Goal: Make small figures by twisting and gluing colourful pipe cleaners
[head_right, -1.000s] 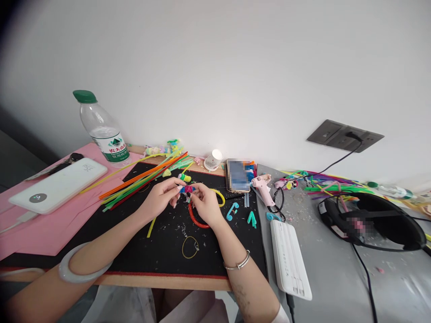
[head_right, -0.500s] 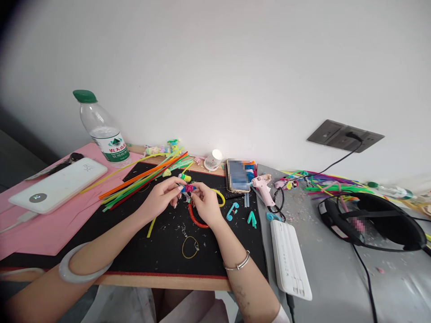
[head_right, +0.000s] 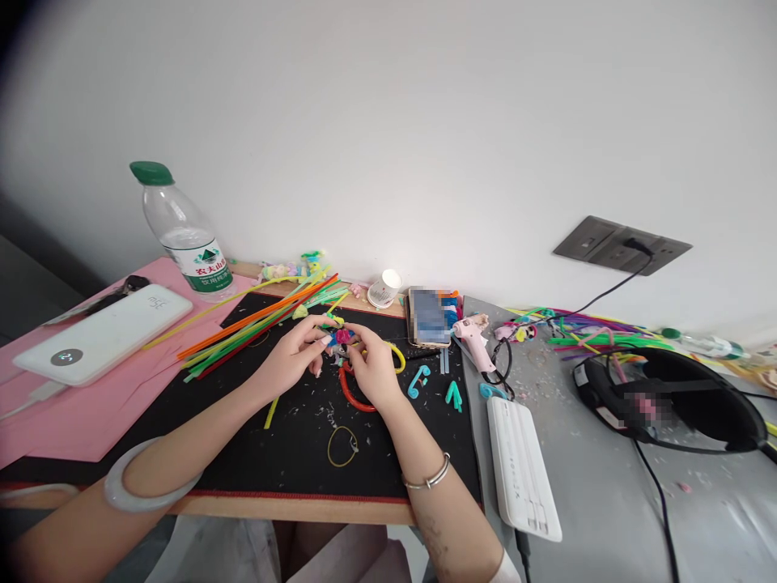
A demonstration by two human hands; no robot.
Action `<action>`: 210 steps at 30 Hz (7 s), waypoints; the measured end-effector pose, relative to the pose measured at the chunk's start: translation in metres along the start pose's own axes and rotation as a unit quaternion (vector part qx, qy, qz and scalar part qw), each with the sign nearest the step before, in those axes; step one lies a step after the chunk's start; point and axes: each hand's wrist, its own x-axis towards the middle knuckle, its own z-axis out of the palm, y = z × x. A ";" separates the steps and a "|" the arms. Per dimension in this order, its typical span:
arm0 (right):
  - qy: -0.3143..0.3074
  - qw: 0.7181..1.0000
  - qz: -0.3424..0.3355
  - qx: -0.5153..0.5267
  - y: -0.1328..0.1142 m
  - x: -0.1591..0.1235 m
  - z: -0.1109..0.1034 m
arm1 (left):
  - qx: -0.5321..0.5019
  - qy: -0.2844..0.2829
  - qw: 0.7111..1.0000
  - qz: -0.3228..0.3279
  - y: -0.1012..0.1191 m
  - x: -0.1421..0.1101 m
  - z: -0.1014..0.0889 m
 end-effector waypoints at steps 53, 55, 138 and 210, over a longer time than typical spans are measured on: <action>-0.035 0.964 0.066 0.254 -0.005 0.003 -0.003 | -0.188 -0.060 0.973 -0.119 0.003 0.000 0.006; -0.036 0.966 0.060 0.247 -0.005 0.003 -0.003 | -0.192 -0.063 0.972 -0.120 0.002 0.000 0.006; 0.074 0.986 0.028 0.150 0.005 0.004 -0.010 | -0.056 0.022 0.998 -0.016 -0.002 0.006 -0.002; -0.066 0.964 0.050 -0.253 -0.021 -0.013 -0.025 | -0.068 0.178 0.981 0.042 -0.007 0.017 -0.022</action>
